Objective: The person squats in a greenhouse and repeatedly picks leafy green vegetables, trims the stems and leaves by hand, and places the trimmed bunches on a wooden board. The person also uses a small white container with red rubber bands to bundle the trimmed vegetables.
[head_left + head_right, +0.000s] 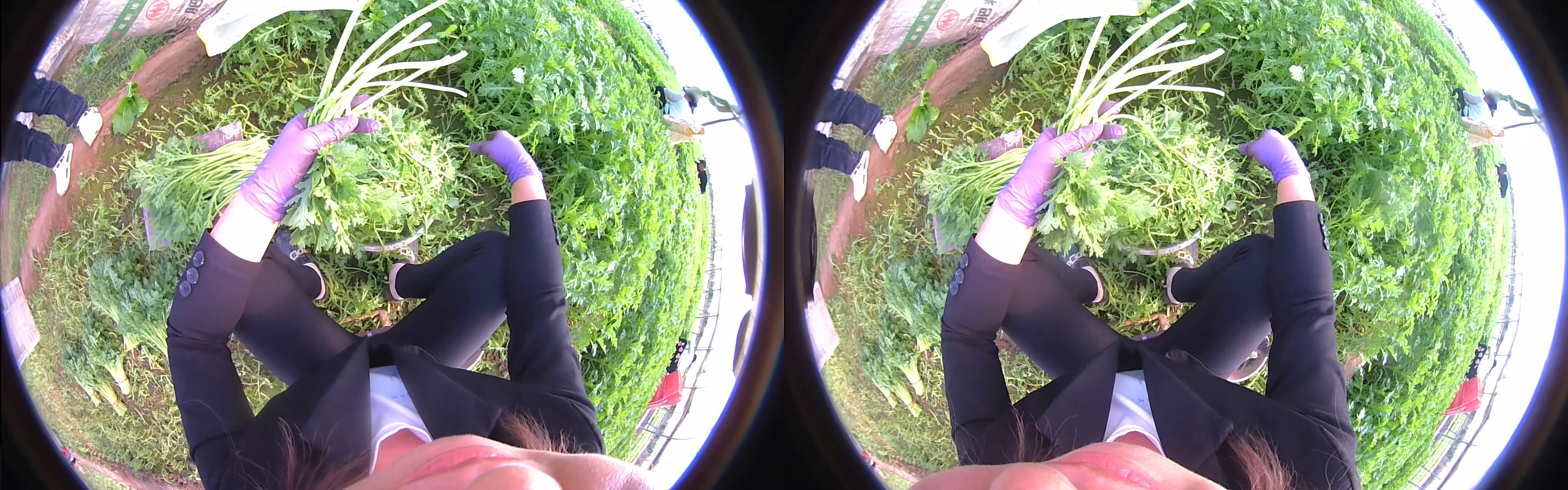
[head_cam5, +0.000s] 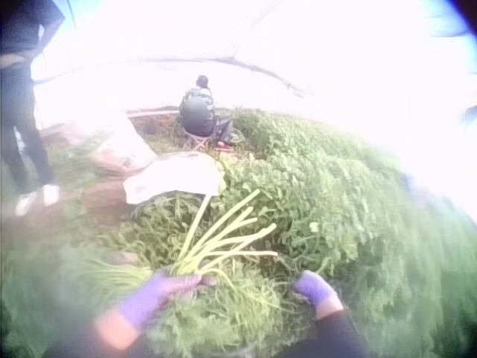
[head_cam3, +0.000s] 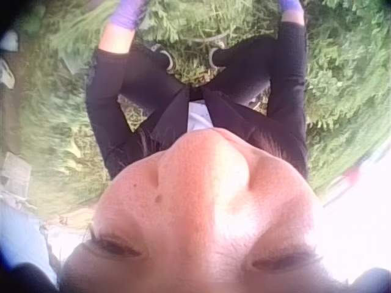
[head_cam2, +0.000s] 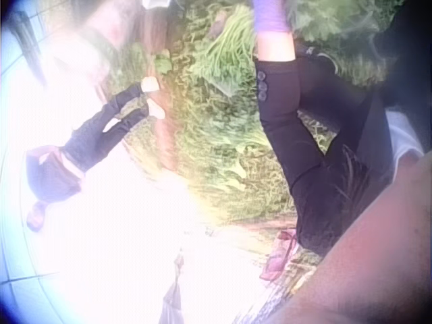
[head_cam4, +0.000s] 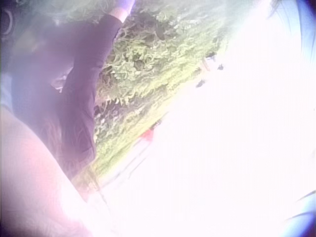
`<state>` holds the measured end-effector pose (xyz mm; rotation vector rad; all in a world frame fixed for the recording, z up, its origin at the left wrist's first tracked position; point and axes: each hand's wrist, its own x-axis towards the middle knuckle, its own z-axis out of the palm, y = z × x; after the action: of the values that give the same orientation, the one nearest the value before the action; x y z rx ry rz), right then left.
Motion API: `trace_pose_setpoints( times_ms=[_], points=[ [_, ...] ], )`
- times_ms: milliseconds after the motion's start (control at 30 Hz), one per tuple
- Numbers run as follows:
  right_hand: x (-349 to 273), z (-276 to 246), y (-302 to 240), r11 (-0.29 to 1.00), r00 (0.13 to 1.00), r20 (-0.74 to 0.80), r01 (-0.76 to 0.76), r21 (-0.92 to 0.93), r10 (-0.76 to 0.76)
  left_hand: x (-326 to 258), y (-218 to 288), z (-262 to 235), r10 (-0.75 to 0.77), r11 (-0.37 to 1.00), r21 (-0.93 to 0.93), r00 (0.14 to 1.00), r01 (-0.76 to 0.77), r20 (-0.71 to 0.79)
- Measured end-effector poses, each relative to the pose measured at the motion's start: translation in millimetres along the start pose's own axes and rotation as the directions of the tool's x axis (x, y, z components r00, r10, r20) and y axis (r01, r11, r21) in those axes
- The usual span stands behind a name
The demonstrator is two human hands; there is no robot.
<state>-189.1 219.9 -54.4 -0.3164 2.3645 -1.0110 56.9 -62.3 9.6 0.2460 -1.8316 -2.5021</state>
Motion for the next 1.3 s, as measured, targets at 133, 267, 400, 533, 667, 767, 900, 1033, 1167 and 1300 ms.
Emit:
trace_pose_setpoints(
  times_ms=[133,267,400,533,667,767,900,1033,1167,1300],
  points=[
    [-40,75,-47,0.865,0.624,0.693,-0.053,0.498,-0.361,9,-9,15,0.039,0.997,-0.065,0.999,-0.039,-0.004],
    [-52,104,-103,0.312,0.541,0.325,-0.118,0.943,-0.776,17,-16,33,0.091,0.992,-0.091,0.993,-0.084,0.077],
    [-47,85,-120,0.076,0.614,0.07,-0.017,0.997,-0.786,21,-21,27,-0.011,1.0,0.001,0.987,0.01,0.158],
    [-46,56,-116,-0.098,0.681,-0.178,0.154,0.983,-0.71,24,-34,16,-0.159,0.97,0.208,0.975,0.125,0.154],
    [-51,41,-114,-0.102,0.73,-0.205,0.183,0.978,-0.652,26,-37,19,0.037,0.652,0.754,0.996,-0.083,0.077],
    [-56,45,-122,-0.04,0.719,-0.407,0.468,0.883,-0.564,20,-25,29,0.758,0.143,0.913,0.636,-0.383,0.148],
    [-72,77,-136,0.056,0.637,-0.454,0.615,0.786,-0.623,28,-18,52,-0.116,0.952,-0.239,0.946,0.193,0.303],
    [-96,114,-135,0.332,0.656,-0.278,0.646,0.687,-0.701,62,-31,61,-0.048,0.394,-0.905,0.987,0.162,0.156],
    [-104,122,-116,-0.03,0.756,-0.355,0.407,0.913,-0.551,83,-26,37,0.164,0.367,-0.917,0.981,-0.156,-0.101],
    [-87,113,-94,0.097,0.966,-0.245,0.237,0.967,0.081,79,-9,37,0.38,0.518,-0.753,0.898,-0.405,-0.222]
  ],
)
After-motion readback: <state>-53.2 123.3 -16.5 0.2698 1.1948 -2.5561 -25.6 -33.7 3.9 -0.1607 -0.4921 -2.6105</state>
